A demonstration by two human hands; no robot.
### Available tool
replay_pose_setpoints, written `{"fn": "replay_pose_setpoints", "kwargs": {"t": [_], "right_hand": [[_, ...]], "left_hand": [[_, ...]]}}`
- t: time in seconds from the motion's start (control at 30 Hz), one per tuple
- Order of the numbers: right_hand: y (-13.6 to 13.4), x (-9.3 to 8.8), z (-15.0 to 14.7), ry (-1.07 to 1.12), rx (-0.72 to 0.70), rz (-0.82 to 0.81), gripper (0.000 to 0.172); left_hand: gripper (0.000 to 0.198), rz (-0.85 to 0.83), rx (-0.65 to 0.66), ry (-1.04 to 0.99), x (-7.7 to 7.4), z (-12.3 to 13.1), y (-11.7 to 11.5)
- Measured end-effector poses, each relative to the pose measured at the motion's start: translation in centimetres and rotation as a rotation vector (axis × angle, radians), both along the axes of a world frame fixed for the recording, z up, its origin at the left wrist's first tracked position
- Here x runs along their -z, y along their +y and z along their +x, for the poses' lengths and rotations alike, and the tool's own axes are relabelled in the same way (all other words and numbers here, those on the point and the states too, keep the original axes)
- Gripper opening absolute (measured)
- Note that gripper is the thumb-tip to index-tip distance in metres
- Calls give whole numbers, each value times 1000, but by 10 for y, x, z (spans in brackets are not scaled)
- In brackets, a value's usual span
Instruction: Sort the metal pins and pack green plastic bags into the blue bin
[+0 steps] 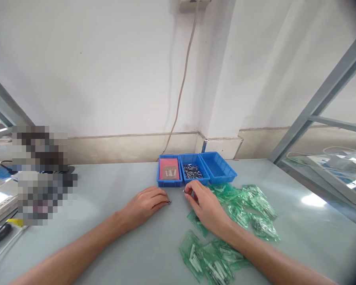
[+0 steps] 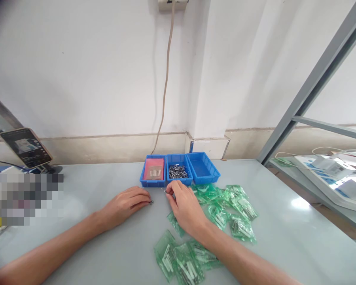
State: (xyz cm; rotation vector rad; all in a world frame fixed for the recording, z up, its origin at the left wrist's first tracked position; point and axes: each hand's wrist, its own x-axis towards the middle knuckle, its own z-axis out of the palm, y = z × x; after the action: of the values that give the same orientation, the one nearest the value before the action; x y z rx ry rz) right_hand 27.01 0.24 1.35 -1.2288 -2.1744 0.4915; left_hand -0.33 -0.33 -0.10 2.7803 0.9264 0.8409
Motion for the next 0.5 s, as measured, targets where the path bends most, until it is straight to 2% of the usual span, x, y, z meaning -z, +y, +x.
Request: {"fn": "replay_pose_setpoints", "kwargs": {"t": [0.27,0.5], "right_hand": [[0,-2,1,100,1,-37,11],[1,-7,0,328,-55,-139,20]], "left_hand": [[15,-5,-34,-27,-1,1,2],[13,-59,-52,-65,4,0,5]]}}
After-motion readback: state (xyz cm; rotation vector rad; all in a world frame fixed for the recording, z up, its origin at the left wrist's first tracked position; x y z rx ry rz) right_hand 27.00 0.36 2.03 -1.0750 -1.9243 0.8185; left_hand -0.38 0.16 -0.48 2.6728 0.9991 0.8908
